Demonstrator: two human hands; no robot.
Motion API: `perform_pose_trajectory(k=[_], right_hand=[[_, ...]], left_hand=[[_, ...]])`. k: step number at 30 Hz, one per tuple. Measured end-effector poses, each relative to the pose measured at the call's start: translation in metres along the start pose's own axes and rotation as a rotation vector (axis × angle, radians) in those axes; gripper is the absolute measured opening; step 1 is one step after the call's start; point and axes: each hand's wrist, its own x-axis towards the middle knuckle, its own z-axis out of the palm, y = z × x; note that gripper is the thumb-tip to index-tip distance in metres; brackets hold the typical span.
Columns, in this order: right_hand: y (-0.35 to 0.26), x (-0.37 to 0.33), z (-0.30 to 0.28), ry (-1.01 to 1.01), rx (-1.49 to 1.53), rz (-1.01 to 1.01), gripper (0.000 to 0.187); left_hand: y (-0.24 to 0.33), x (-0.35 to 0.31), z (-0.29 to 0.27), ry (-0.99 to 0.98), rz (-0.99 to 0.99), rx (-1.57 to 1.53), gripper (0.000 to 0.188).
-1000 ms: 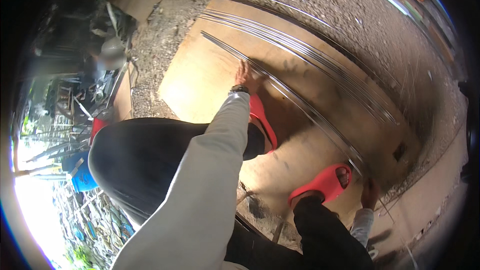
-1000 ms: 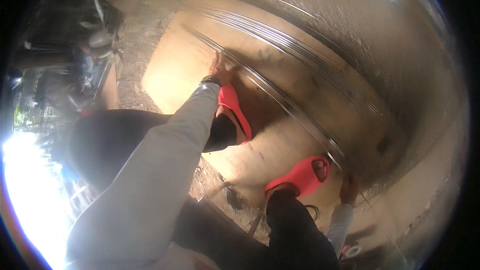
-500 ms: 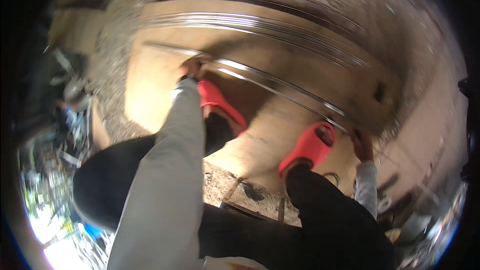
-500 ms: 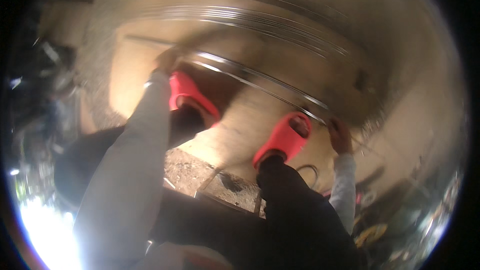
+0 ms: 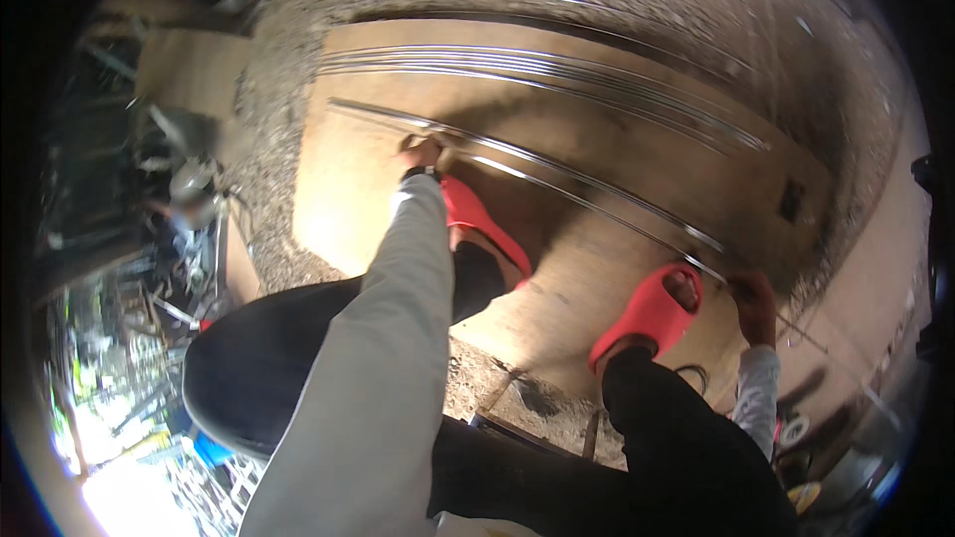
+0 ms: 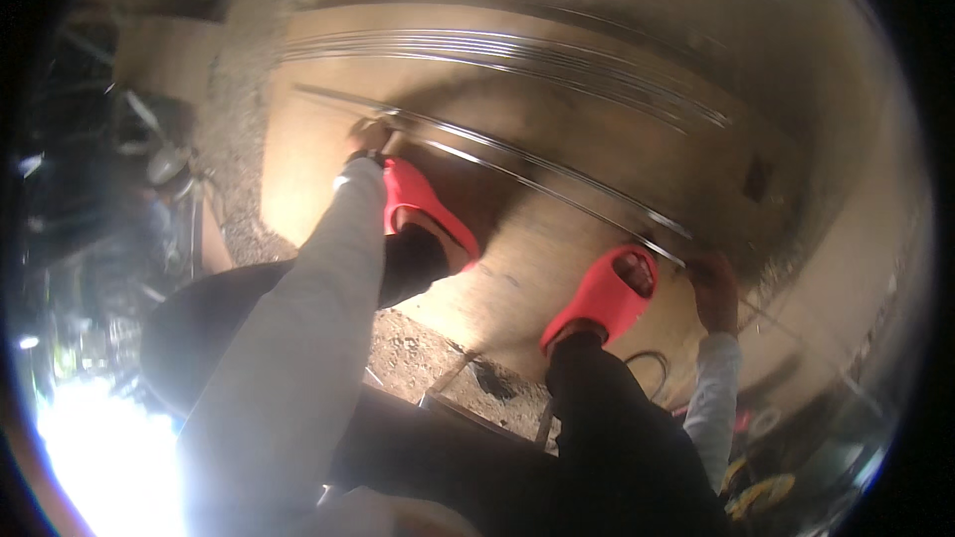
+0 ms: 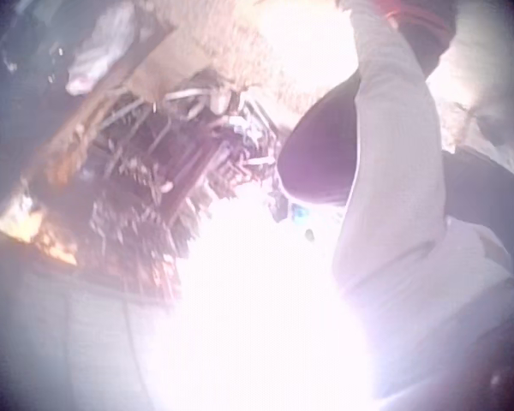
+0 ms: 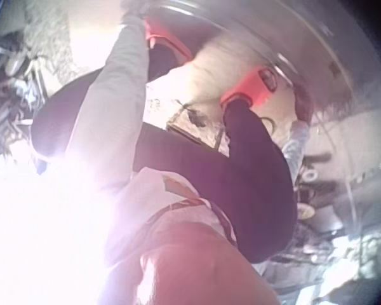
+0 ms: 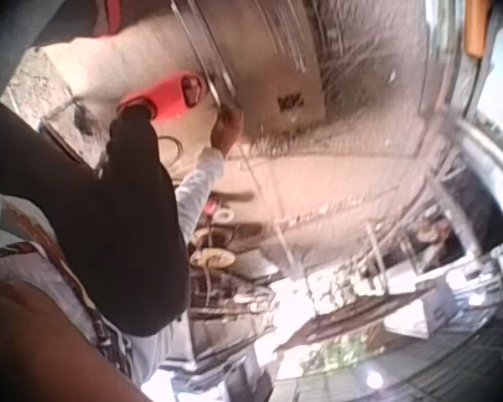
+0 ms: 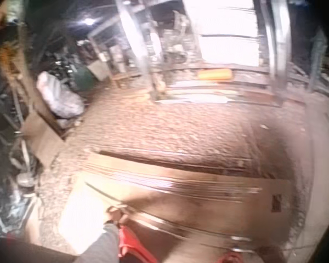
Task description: The person repeatedly picks up long metal rods, positions them on a wooden board, and cuts them with a handheld angle grinder, producing sparks. The cut pieces are set aside on the board as the process continues.
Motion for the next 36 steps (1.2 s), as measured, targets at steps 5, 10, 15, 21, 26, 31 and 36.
perform_pose_trajectory(k=[5, 10, 15, 21, 26, 31, 36], right_hand=[[0.007, 0.015, 0.013, 0.084, -0.006, -0.147, 0.018], [-0.002, 0.018, 0.047, 0.120, 0.081, -0.126, 0.018], [0.014, 0.013, 0.019, 0.133, -0.080, -0.044, 0.016], [-0.006, 0.015, 0.049, 0.082, 0.008, -0.074, 0.018], [-0.011, 0.018, 0.024, 0.142, -0.002, -0.111, 0.018], [-0.008, 0.019, 0.023, 0.128, -0.028, -0.090, 0.020], [-0.011, 0.018, 0.039, 0.130, 0.016, -0.131, 0.021]], left_hand=[[0.033, -0.021, -0.034, 0.239, -0.519, -1.173, 0.064], [-0.025, -0.013, -0.043, 0.327, -0.505, -0.915, 0.067], [0.052, -0.021, -0.016, 0.426, -0.562, -0.853, 0.068], [-0.024, -0.005, -0.030, 0.421, -0.615, -0.991, 0.062], [0.044, -0.009, -0.010, 0.449, -0.608, -1.179, 0.056], [0.053, -0.018, -0.026, 0.326, -0.688, -1.050, 0.054], [0.028, -0.029, -0.055, 0.316, -0.625, -0.921, 0.050]])
